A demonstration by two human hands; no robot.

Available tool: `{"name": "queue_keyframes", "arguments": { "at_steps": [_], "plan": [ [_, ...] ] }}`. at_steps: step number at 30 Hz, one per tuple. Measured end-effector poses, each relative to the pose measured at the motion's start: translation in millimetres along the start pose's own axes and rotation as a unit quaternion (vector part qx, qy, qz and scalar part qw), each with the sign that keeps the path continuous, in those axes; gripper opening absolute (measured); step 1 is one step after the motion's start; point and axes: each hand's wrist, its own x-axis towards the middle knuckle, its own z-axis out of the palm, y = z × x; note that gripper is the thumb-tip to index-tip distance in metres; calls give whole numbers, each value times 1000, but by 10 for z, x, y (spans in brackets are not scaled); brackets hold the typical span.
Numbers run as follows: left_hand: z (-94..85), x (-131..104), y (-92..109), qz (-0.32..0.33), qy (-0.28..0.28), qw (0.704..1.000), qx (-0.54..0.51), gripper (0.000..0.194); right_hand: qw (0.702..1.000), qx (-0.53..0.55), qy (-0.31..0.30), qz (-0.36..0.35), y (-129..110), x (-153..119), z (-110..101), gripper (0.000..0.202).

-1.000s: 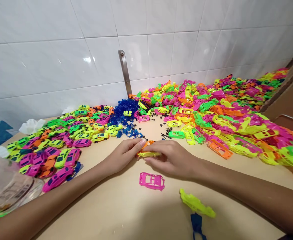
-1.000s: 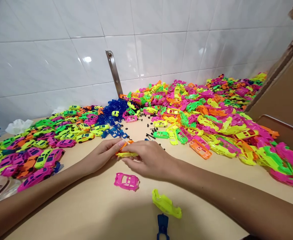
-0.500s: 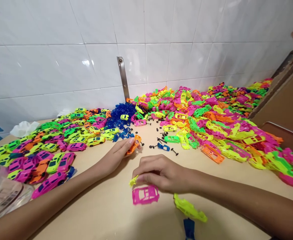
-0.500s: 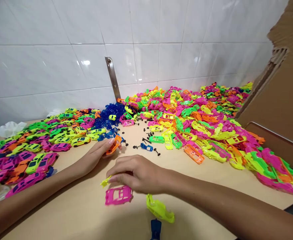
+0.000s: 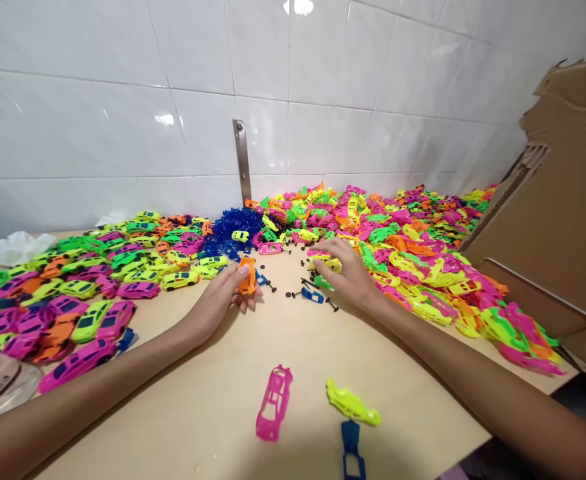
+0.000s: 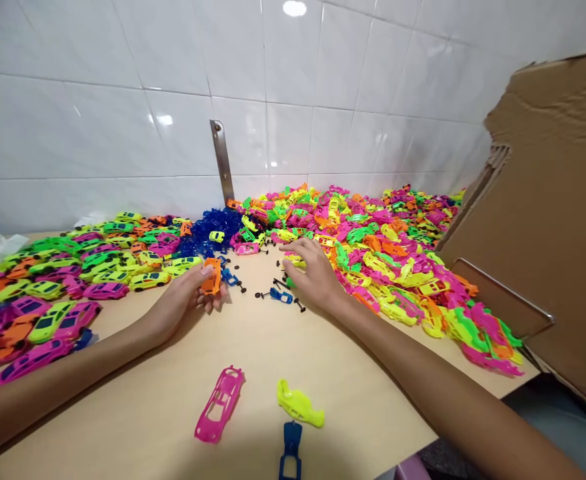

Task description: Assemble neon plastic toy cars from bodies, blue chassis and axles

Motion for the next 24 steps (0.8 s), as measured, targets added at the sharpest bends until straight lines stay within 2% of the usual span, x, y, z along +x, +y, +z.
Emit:
{"name": "queue_keyframes", "arguments": {
  "at_steps": [2, 4, 6, 9, 12, 15, 19, 22, 24],
  "plan": [
    [5, -3, 5, -2, -14, 1000, 12, 41, 999, -3, -34, -32, 13, 8, -18, 11],
    [3, -5, 2, 6, -16, 1000, 26, 41, 992, 10, -102, -78, 0, -1, -16, 8],
    [-5, -6, -8, 15, -3, 999, 49, 41, 979, 20, -165, -119, -16, -19, 3, 8],
    [-22, -10, -17, 17, 14, 996, 86, 47, 970, 36, -202, -129, -25, -36, 43, 12],
    [-24, -21, -3, 17, 3, 995, 96, 53, 976, 89, -183, -80, -44, -33, 64, 14],
    [-11, -29, 14, 23, -25, 996, 76, 49, 976, 170, -134, 9, -98, -29, 65, 22],
    [-4, -18, 1, 27, -50, 996, 64, 44, 944, 296, -88, 117, -204, -51, 95, 30],
    [-2, -21, -1, 35, -65, 993, 89, 41, 912, 364, -101, 158, -295, -82, 150, 30],
    [6, -39, 16, 52, -86, 988, 119, 41, 902, 384, -110, 166, -364, -105, 184, 29]
  ]
}}
